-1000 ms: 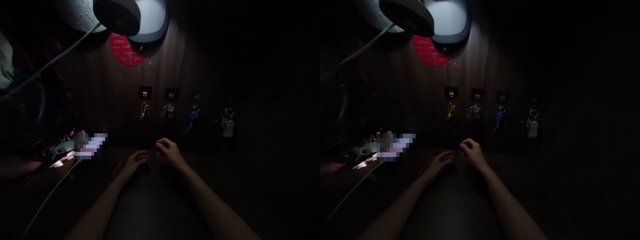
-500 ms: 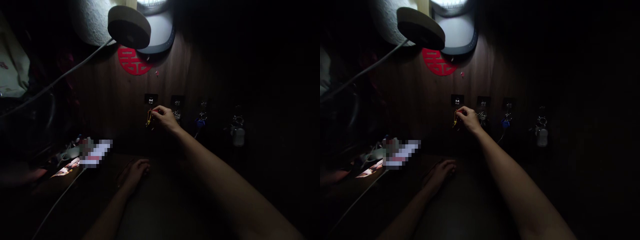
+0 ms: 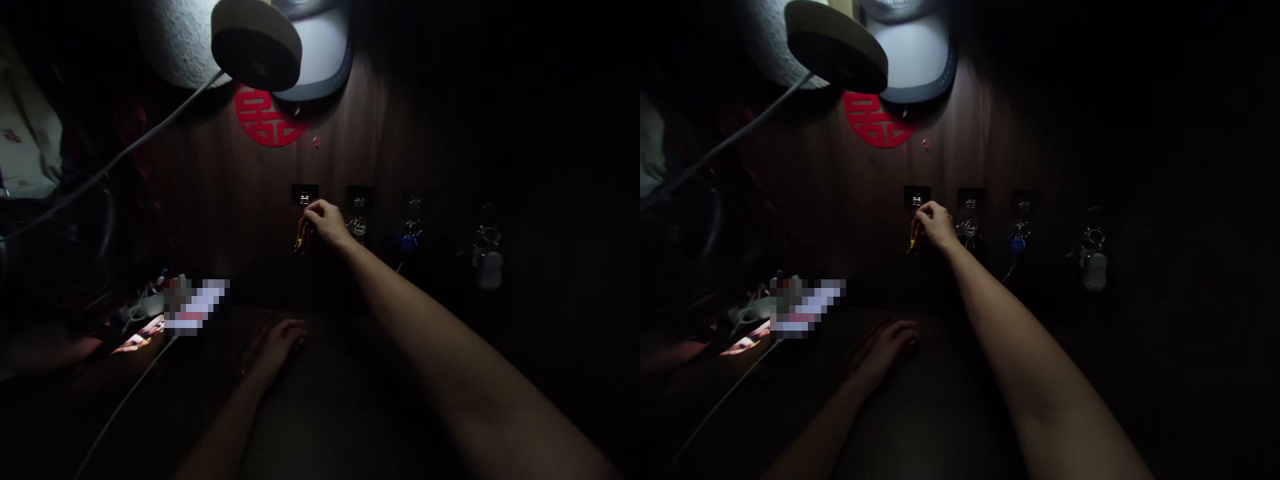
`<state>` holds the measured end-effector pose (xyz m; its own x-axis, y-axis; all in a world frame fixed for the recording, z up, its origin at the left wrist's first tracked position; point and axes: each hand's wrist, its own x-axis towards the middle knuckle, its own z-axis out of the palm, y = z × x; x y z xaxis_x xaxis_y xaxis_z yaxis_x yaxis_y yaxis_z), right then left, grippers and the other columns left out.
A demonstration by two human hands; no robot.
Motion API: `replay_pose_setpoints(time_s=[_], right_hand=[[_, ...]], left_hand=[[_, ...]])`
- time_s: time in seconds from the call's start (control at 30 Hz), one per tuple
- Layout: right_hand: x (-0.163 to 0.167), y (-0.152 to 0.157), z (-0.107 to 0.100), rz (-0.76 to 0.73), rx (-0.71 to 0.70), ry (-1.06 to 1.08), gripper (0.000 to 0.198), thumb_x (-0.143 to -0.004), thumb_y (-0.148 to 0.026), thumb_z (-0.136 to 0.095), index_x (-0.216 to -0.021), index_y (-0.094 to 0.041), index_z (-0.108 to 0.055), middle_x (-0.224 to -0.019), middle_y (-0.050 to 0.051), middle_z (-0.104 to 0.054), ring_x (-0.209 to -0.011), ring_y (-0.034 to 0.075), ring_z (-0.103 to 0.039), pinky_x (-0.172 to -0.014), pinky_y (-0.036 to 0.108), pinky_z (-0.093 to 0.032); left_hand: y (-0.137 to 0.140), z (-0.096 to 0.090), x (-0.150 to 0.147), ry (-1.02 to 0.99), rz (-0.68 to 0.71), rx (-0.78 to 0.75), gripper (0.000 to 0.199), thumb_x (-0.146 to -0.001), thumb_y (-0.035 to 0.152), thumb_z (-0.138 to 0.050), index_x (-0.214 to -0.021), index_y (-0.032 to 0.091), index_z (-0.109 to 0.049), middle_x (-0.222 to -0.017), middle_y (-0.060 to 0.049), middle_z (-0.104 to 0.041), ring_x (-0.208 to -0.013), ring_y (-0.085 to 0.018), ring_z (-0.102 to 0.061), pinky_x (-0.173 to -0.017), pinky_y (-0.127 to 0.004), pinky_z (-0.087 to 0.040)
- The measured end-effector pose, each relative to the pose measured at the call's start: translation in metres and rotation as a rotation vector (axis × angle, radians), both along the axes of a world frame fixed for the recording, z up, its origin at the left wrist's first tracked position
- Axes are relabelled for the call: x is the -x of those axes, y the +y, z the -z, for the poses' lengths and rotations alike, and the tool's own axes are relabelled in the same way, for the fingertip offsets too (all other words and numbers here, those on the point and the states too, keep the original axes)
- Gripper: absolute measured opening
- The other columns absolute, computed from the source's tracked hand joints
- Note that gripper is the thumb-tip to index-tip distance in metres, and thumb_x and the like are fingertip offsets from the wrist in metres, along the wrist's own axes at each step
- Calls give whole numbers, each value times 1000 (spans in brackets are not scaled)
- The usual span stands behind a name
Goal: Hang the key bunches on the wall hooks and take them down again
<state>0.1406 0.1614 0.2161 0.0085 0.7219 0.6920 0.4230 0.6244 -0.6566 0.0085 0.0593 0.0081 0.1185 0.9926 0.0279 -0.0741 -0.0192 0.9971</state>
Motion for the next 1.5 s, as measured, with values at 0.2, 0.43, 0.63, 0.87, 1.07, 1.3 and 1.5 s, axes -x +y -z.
replay_pose_setpoints(time_s=[0.2, 0.43, 0.63, 0.87, 1.07, 1.3, 1.5], right_hand=[[0, -17, 12, 192, -33, -76, 9, -74, -29, -54, -74, -20, -57, -67, -3, -57, -68, 13, -54, -70, 28, -44], [-2, -39, 35, 124, 82, 18, 14, -76, -23, -51, -89, -22, -53, -67, -5, -57, -57, 10, -57, -58, 24, -46], [-6, -64, 64, 59, 177, 38, 24, -75, -15, -48, -98, -22, -49, -65, -7, -57, -49, 8, -57, -52, 20, -45], [-36, -108, 120, 165, 166, -343, 22, -81, -17, -45, -100, -23, -55, -89, 0, -63, -80, 13, -61, -70, 25, -46], [-70, -150, 161, 284, 271, -957, 25, -86, -15, -37, -99, -21, -58, -98, 6, -62, -84, 17, -60, -71, 28, -42], [-100, -180, 200, 374, 319, -999, 25, -85, -13, -39, -99, -20, -60, -101, 8, -61, -95, 20, -53, -78, 30, -40], [-102, -182, 214, 400, 353, -871, 27, -83, -14, -43, -103, -21, -60, -104, 6, -60, -99, 21, -50, -84, 32, -38]], left_hand=[[-1, -1, 0, 9, 3, -10, 24, -71, 25, -58, -92, 15, -65, -81, -4, -67, -69, -11, -59, -65, -23, -44], [5, 6, 1, 1, 4, 11, 25, -70, 26, -60, -93, 16, -64, -82, -5, -67, -69, -11, -60, -63, -21, -44], [3, 3, 3, 18, 4, -2, 26, -71, 25, -60, -95, 15, -63, -82, -5, -67, -66, -10, -60, -61, -20, -44], [3, 2, 6, 27, -27, -4, 28, -68, 26, -62, -92, 14, -63, -82, -5, -66, -65, -10, -60, -60, -21, -45], [-8, -1, 4, 114, -36, -59, 34, -68, 35, -62, -96, 16, -62, -84, -4, -66, -66, -11, -60, -60, -22, -46], [-12, -2, 4, 232, -67, -131, 41, -66, 43, -61, -98, 16, -62, -80, -3, -66, -66, -13, -60, -59, -23, -44], [-18, -2, -3, 468, -145, -328, 22, -73, 34, -53, -86, 19, -65, -81, -2, -68, -80, -18, -62, -74, -28, -45]])
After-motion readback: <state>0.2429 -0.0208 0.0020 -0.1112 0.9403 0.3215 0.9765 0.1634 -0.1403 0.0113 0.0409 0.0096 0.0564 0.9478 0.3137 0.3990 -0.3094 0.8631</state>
